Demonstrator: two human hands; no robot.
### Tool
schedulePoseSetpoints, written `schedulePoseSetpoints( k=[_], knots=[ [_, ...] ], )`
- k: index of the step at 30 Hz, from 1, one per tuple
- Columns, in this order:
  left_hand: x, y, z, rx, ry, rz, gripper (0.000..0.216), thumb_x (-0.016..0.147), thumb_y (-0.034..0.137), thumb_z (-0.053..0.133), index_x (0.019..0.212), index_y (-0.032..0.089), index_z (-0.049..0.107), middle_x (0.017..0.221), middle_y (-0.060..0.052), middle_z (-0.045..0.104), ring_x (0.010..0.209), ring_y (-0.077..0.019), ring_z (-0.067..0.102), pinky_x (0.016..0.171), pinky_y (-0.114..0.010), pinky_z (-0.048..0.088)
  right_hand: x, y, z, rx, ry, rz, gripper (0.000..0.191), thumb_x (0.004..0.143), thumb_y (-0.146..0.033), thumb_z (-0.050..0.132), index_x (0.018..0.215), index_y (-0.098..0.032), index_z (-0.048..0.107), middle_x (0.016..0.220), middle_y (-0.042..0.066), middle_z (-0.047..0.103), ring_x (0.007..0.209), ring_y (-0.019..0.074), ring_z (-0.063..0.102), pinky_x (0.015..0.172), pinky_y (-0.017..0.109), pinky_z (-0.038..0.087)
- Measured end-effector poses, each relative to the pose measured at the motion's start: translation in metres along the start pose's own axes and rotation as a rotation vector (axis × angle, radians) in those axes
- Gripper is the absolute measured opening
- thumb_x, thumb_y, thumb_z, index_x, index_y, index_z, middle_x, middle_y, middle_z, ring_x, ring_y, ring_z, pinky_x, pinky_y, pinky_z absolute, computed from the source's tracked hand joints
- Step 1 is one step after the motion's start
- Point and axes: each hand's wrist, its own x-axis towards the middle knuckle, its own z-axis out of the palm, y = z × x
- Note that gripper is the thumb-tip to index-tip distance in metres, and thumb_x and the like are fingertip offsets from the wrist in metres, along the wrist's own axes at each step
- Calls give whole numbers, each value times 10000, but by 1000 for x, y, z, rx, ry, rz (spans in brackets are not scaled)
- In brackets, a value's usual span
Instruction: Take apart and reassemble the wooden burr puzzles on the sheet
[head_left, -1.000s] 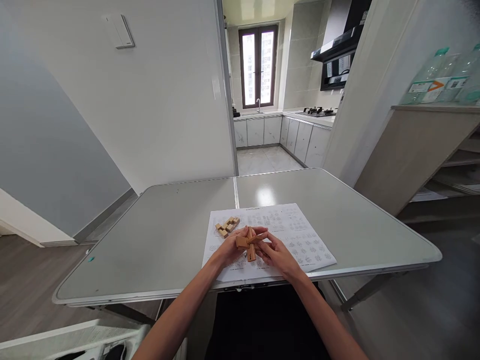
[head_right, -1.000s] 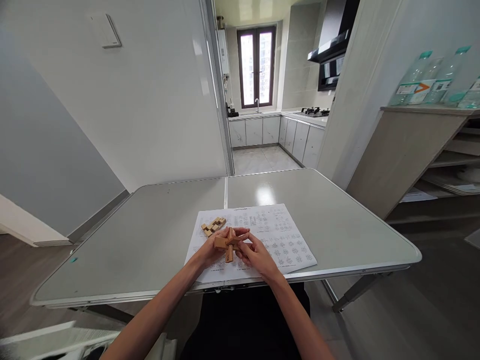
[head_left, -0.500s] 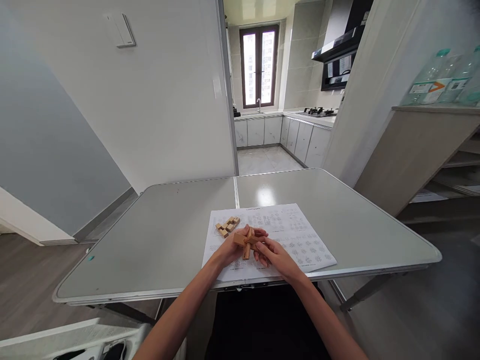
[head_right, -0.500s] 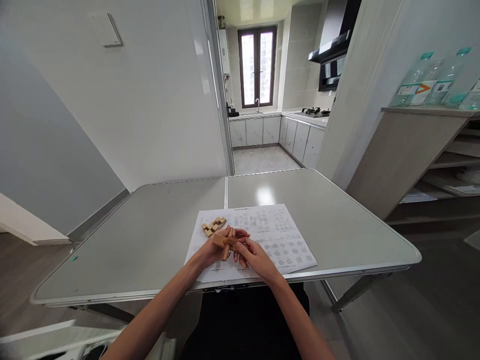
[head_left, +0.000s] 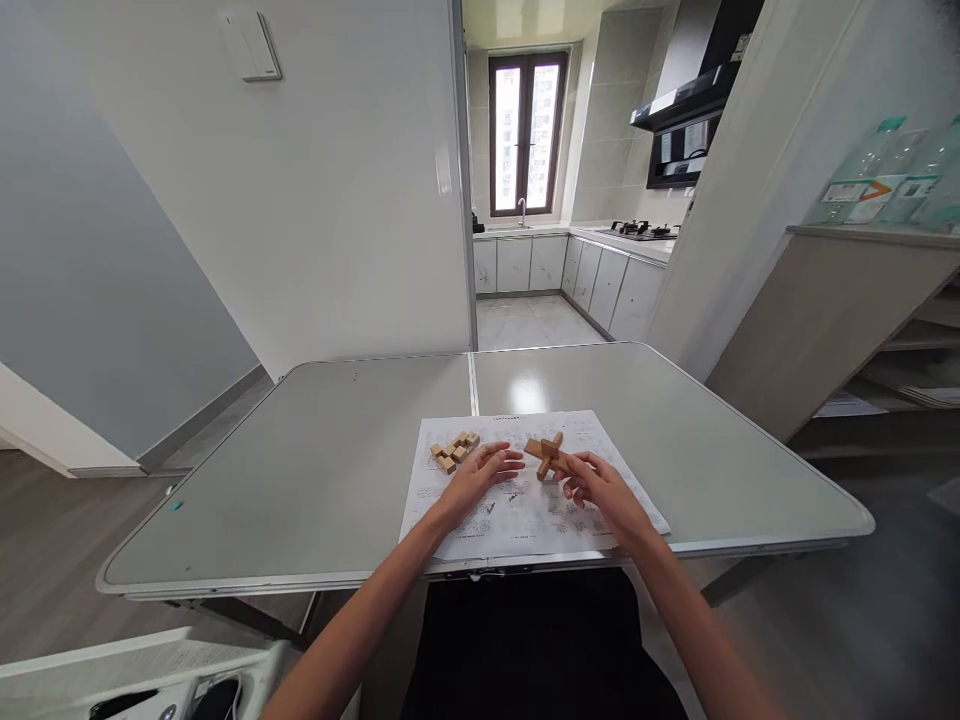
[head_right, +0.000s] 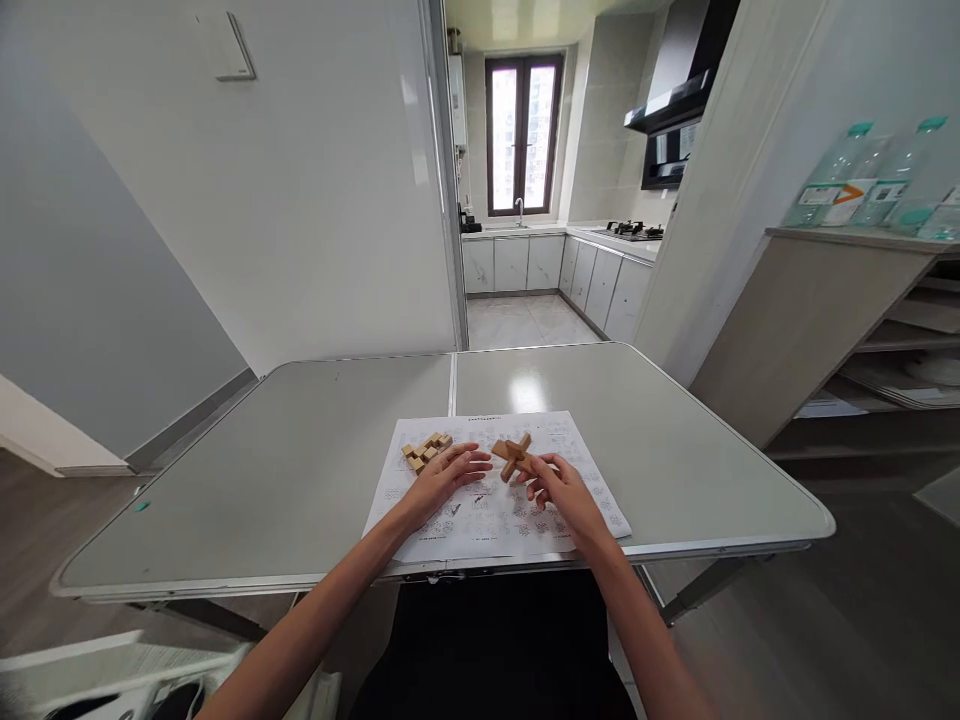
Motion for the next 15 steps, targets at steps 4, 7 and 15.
schedulePoseSetpoints(
  k=[4, 7, 15],
  knots=[
    [0, 0, 0, 18, -2, 3, 404, 945, 411, 714, 1229, 136, 630, 1251, -193, 700, 1116, -275, 704, 1074, -493, 483, 12, -1, -21, -46, 149, -25, 492, 749, -626, 802, 899, -197, 612, 906, 105, 783, 616, 168, 646, 484, 257, 430],
    [-1, -1, -2, 41, -4, 1, 405, 946, 421, 709, 1218, 131, 630, 1227, -190, 704, 1098, -269, 708, 1041, -466, 503, 20, -1, -32, -71, 240, -34, 467, 757, -594, 808, 913, -206, 600, 957, 129, 796, 659, 200, 693, 476, 269, 457],
    [-1, -6, -5, 104, -4, -4, 446, 929, 490, 701, 1208, 152, 620, 1122, -140, 720, 1002, -239, 718, 941, -418, 544, 34, 2, -42, -124, 382, -59, 461, 767, -582, 794, 939, -211, 581, 973, 154, 810, 774, 285, 776, 489, 297, 532]
  ],
)
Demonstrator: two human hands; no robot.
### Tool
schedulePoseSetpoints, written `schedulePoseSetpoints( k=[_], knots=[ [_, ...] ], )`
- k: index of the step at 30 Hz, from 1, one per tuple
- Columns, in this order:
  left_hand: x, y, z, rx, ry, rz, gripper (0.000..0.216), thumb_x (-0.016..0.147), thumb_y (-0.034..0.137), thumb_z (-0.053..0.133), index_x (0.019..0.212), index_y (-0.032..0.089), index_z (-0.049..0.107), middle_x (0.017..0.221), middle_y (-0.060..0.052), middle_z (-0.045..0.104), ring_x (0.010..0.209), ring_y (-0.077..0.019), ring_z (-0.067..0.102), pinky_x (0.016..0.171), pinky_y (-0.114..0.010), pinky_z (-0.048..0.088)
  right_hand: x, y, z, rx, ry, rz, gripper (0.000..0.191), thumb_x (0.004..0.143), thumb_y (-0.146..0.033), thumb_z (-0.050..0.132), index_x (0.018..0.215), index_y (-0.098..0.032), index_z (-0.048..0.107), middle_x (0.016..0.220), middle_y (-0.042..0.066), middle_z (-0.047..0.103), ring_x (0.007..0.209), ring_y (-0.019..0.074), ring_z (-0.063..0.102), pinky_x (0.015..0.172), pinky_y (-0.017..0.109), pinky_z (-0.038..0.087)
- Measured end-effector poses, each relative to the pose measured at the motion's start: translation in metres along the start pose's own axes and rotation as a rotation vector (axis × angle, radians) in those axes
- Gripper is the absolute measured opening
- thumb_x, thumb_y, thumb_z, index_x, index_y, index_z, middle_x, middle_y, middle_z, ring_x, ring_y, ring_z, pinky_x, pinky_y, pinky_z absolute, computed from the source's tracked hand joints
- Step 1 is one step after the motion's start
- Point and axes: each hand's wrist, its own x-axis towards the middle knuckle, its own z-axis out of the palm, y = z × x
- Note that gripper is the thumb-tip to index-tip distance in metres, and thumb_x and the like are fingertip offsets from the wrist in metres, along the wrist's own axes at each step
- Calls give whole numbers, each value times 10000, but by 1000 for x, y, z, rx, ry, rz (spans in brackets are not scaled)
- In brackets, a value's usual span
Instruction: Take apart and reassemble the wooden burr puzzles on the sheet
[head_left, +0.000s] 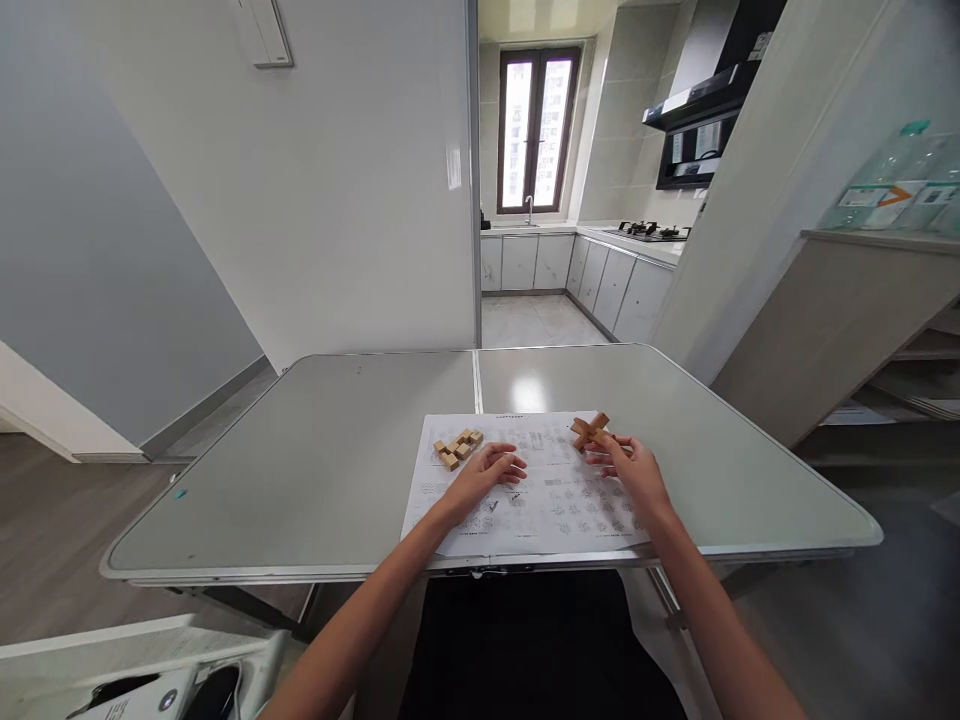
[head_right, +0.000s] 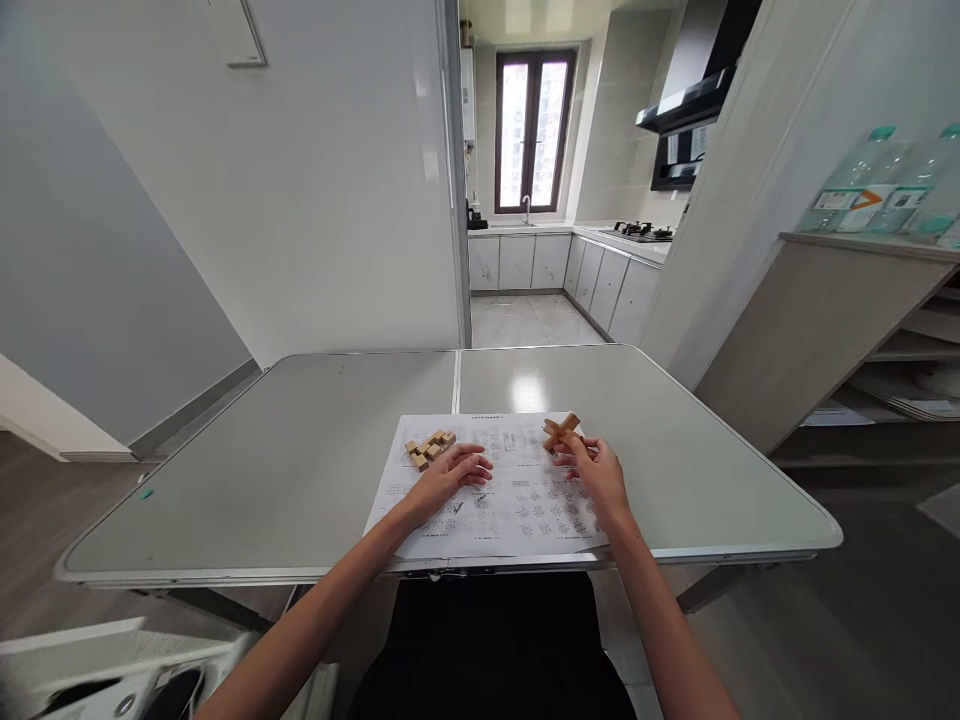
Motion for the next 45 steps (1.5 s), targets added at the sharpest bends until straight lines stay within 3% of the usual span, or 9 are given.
schedulePoseSetpoints(
  k=[9, 17, 23, 45],
  knots=[
    [2, 5, 3, 39, -37, -10, 427, 898, 499, 727, 1141, 156, 656, 1055, -119, 731, 938, -216, 708, 880, -375, 542, -4, 15, 7, -42, -1, -40, 495, 747, -632, 781, 927, -229, 555, 979, 132, 798, 720, 264, 768, 480, 298, 538],
    [1, 10, 7, 94, -63, -3, 393, 897, 500, 723, 1076, 151, 689, 994, -99, 730, 897, -204, 698, 849, -354, 538, -45, 20, 17, -140, -257, -140, 497, 816, -693, 707, 909, -210, 631, 856, 82, 775, 643, 211, 702, 529, 295, 489],
    [0, 14, 9, 141, -81, -3, 393, 903, 520, 702, 1051, 156, 696, 945, -79, 726, 876, -196, 690, 835, -334, 539, -57, 17, 20, -287, -346, -233, 452, 903, -672, 619, 902, -221, 663, 838, 59, 770, 652, 195, 673, 617, 308, 488],
    [-4, 17, 11, 279, -110, 20, 334, 947, 489, 644, 1037, 169, 683, 926, -64, 727, 881, -192, 686, 832, -323, 536, -58, 18, 18, -378, -356, -237, 467, 935, -687, 530, 935, -231, 632, 867, 61, 772, 669, 209, 681, 641, 314, 509]
  ],
)
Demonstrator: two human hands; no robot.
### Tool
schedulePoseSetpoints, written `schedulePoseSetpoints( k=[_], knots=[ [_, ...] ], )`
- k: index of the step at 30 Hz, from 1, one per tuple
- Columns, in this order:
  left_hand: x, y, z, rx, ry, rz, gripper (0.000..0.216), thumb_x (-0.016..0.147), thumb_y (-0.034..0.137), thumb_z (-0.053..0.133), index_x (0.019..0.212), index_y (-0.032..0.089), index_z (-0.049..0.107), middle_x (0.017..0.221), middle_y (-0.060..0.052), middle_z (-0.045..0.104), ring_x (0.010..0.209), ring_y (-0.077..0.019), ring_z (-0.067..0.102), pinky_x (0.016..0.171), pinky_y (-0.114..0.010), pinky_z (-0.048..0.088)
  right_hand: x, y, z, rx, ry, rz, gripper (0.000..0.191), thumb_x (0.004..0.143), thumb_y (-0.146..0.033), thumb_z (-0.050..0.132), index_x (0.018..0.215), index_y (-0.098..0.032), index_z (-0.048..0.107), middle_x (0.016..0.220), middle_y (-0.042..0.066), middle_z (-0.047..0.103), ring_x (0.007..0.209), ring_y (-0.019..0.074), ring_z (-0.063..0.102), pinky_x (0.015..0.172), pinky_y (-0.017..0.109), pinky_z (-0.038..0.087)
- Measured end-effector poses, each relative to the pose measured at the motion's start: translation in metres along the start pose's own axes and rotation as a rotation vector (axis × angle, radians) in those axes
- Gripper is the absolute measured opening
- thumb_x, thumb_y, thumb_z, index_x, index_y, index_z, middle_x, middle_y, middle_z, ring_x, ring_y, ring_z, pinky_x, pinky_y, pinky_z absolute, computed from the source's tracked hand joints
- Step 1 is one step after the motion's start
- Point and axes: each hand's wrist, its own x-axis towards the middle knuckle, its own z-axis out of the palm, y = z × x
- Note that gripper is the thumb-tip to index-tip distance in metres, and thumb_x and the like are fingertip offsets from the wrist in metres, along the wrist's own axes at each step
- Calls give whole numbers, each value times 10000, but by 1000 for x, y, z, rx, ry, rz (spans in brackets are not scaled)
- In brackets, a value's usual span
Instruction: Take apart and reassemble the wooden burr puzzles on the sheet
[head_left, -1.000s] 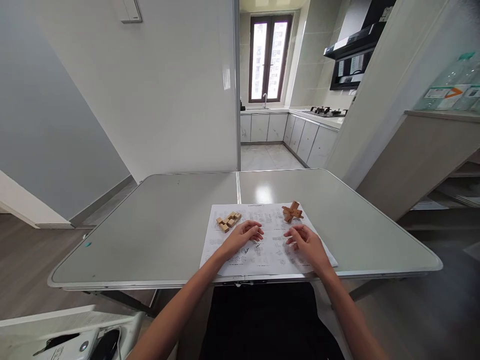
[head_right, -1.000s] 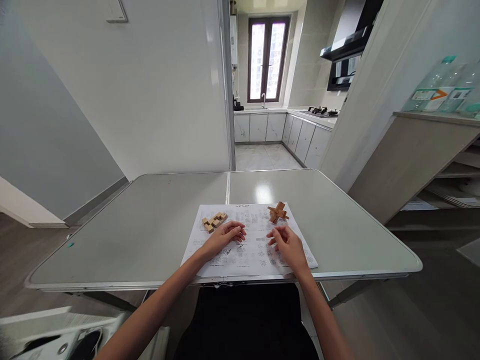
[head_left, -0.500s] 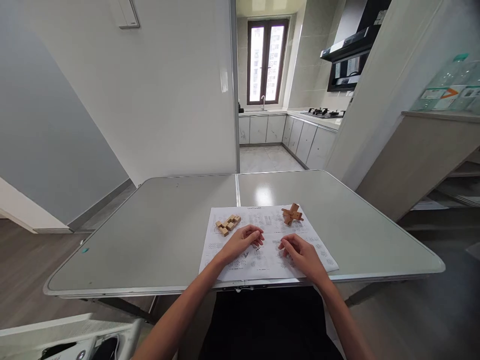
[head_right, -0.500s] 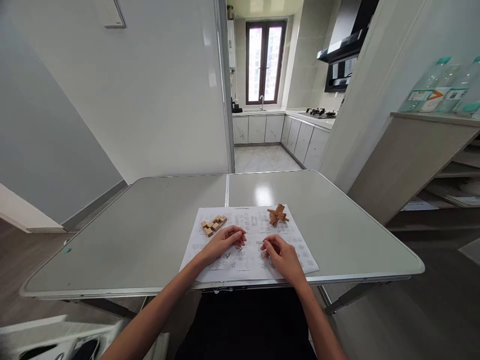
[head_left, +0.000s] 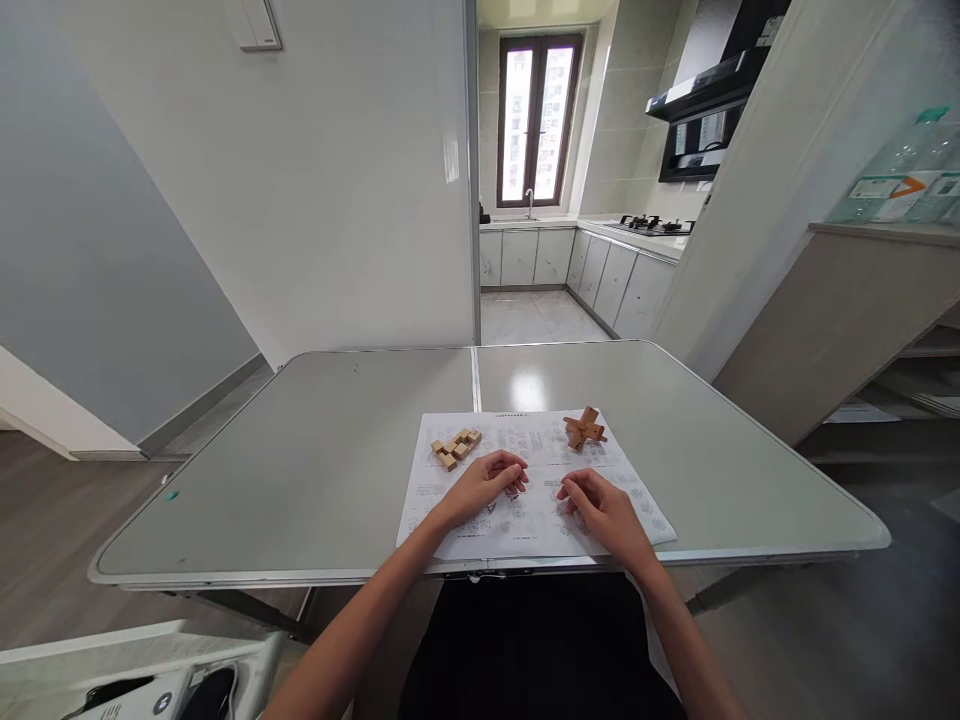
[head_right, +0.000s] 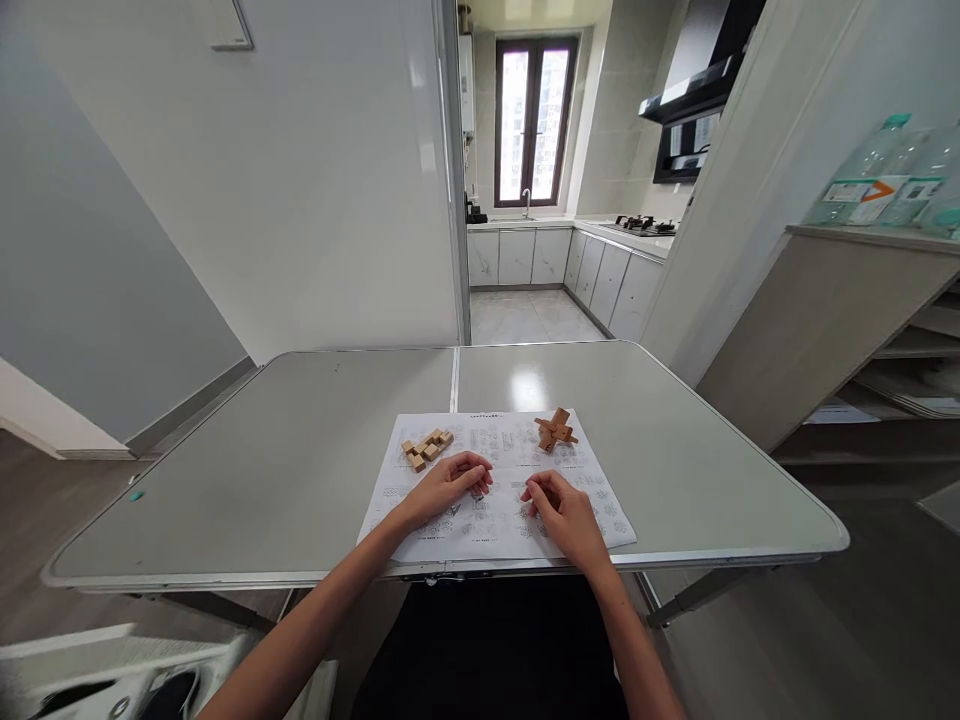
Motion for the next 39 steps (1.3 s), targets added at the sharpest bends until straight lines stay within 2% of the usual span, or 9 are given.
schedulePoseSetpoints(
  k=[7, 14, 27, 35, 39],
  knots=[
    [-2, 0, 0, -1, 4, 23, 313, 956, 473, 636, 1046, 177, 678, 941, -61, 725, 883, -189, 691, 826, -320, 542, 0, -3, 0, 7, 10, -16, 507, 915, -721, 531, 920, -227, 645, 839, 59, 772, 633, 199, 675, 639, 313, 511],
    [-4, -1, -1, 10, -3, 33, 311, 953, 476, 640, 1051, 183, 678, 965, -68, 728, 881, -185, 683, 827, -317, 537, -1, -2, 0, -1, 15, -28, 443, 949, -658, 535, 927, -228, 640, 839, 52, 770, 646, 197, 674, 674, 322, 524],
    [-7, 3, 1, 35, -6, 30, 331, 947, 487, 635, 1052, 175, 676, 955, -74, 728, 879, -189, 684, 837, -329, 539, -2, -4, 0, 13, 10, -19, 438, 944, -655, 544, 927, -228, 641, 838, 47, 765, 647, 192, 674, 660, 309, 518],
    [-14, 12, 3, 69, -62, 68, 278, 888, 405, 728, 1044, 180, 681, 1000, -80, 740, 851, -186, 704, 852, -348, 559, -1, -2, 2, 23, 8, -20, 457, 925, -679, 548, 916, -231, 639, 831, 58, 764, 643, 210, 673, 662, 331, 527],
    [-18, 16, 0, 217, 34, 156, 244, 957, 400, 616, 1053, 181, 665, 953, -73, 734, 789, -172, 683, 778, -321, 556, -1, -2, 1, 17, 13, -33, 458, 927, -675, 554, 923, -227, 651, 835, 59, 769, 646, 205, 676, 667, 328, 532]
  ],
)
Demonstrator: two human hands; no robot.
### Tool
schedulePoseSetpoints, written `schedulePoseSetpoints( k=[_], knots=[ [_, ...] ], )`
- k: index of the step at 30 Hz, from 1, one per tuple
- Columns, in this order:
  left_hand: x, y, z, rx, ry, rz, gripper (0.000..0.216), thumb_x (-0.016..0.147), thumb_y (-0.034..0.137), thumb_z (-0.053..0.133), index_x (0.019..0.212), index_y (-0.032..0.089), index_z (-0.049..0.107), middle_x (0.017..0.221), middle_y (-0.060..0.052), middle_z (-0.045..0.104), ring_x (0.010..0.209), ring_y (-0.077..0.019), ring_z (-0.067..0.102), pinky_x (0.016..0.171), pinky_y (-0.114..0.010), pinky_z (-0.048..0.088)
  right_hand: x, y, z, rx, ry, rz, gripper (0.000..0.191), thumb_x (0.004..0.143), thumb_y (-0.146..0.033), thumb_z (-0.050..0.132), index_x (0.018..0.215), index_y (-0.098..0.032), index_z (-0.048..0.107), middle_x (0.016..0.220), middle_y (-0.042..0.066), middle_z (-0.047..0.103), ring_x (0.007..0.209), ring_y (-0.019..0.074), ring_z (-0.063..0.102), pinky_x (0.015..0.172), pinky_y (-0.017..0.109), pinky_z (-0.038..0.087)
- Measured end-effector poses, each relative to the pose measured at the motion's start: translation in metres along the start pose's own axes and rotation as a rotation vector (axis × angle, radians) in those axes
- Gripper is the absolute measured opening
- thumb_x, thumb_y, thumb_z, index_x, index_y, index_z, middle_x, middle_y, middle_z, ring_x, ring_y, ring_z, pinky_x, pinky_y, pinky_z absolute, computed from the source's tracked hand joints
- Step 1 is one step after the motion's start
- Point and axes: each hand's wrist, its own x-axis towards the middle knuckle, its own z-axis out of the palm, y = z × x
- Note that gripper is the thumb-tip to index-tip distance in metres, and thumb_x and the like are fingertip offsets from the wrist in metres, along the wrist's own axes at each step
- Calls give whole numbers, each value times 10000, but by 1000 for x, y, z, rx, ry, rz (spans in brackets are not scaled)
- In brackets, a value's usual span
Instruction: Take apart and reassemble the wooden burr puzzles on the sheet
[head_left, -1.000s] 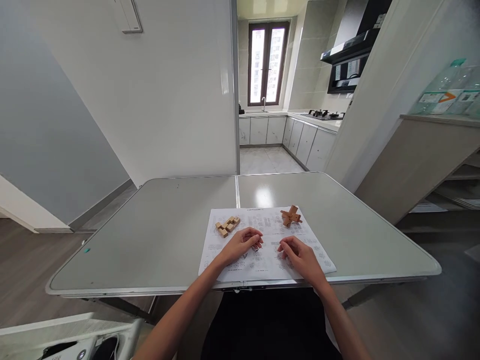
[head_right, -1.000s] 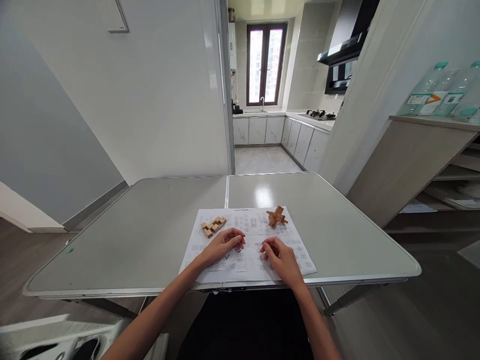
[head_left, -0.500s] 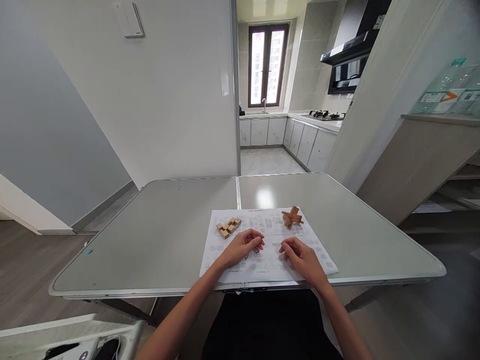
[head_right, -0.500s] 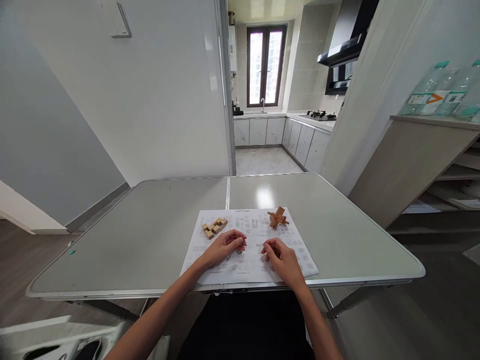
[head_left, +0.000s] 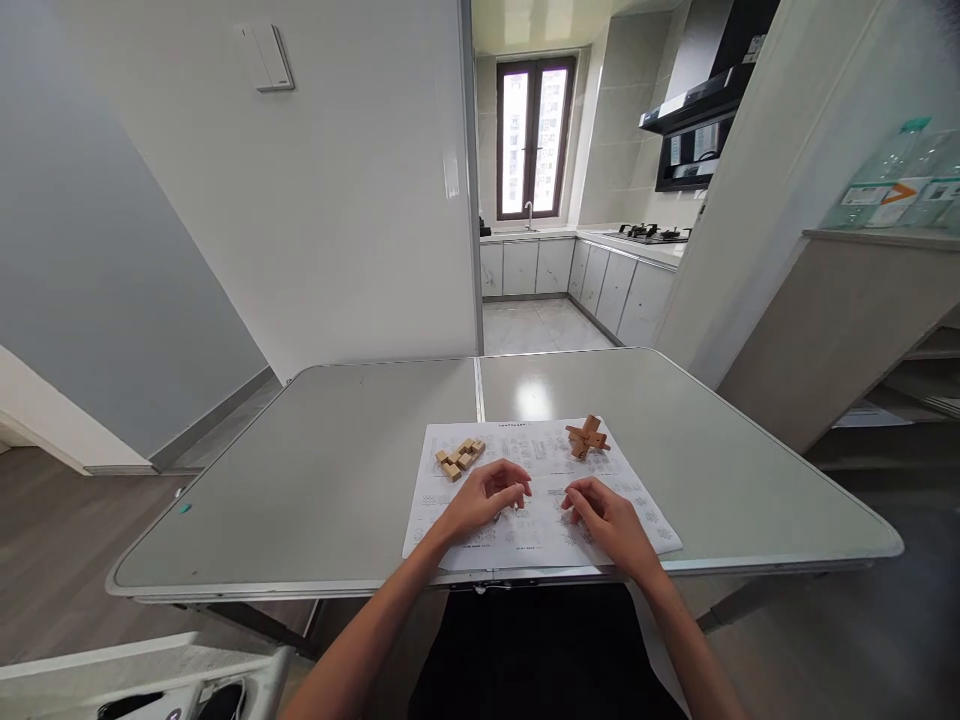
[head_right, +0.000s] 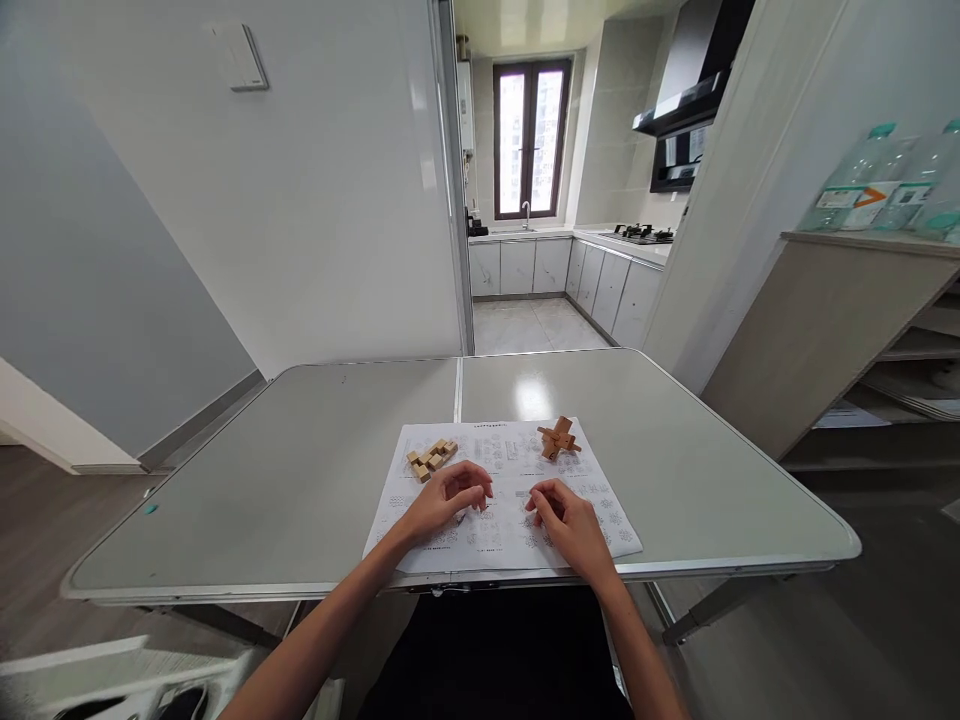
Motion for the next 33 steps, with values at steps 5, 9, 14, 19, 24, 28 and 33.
schedulePoseSetpoints(
  k=[5, 9, 14, 19, 24, 28, 33],
  knots=[
    [-6, -2, -14, 230, 203, 56, 199, 957, 384, 595, 971, 202, 674, 890, -57, 686, 821, -200, 615, 831, -362, 516, -2, -2, -1, -5, -3, -4, 433, 953, -646, 535, 925, -229, 650, 838, 56, 765, 654, 207, 675, 649, 324, 519],
    [-17, -12, -38, 503, 348, 89, 276, 895, 348, 673, 1146, 237, 644, 1196, -100, 620, 1103, -277, 569, 1003, -443, 461, -1, -1, -1, 4, -14, 3, 434, 954, -647, 533, 920, -228, 643, 842, 54, 760, 657, 204, 672, 632, 315, 509],
    [-24, -31, -70, 898, 399, 49, 523, 872, 393, 723, 1332, 235, 529, 1364, -125, 552, 1262, -331, 505, 1085, -510, 402, -1, -1, 0, 0, -13, 12, 439, 948, -657, 536, 922, -233, 648, 849, 58, 764, 661, 207, 671, 638, 320, 512],
    [-20, -41, -80, 1056, 428, -11, 533, 829, 540, 747, 1222, 200, 627, 1320, -151, 589, 1236, -377, 498, 1035, -543, 408, -1, -4, 0, -11, -23, 14, 449, 948, -672, 516, 922, -242, 641, 844, 56, 760, 680, 221, 678, 678, 338, 522],
    [-14, -46, -79, 1023, 422, 11, 398, 826, 543, 736, 1041, 212, 690, 1251, -122, 623, 1242, -369, 496, 1044, -542, 400, -1, -5, -1, -5, -14, 11, 481, 935, -700, 511, 907, -239, 648, 841, 56, 765, 660, 214, 676, 652, 327, 516],
    [-8, -46, -77, 990, 416, 3, 321, 848, 498, 708, 960, 199, 675, 1149, -120, 655, 1154, -351, 544, 990, -516, 437, -1, -5, 0, 3, -15, 13, 453, 947, -672, 519, 917, -238, 645, 839, 47, 763, 655, 203, 669, 649, 318, 509],
    [-8, -40, -58, 938, 352, 21, 284, 840, 459, 707, 952, 204, 652, 1101, -115, 664, 1103, -327, 584, 955, -476, 474, -1, -6, -1, 18, -18, 14, 445, 943, -666, 530, 903, -240, 648, 846, 56, 764, 657, 210, 675, 639, 328, 530]
  ],
)
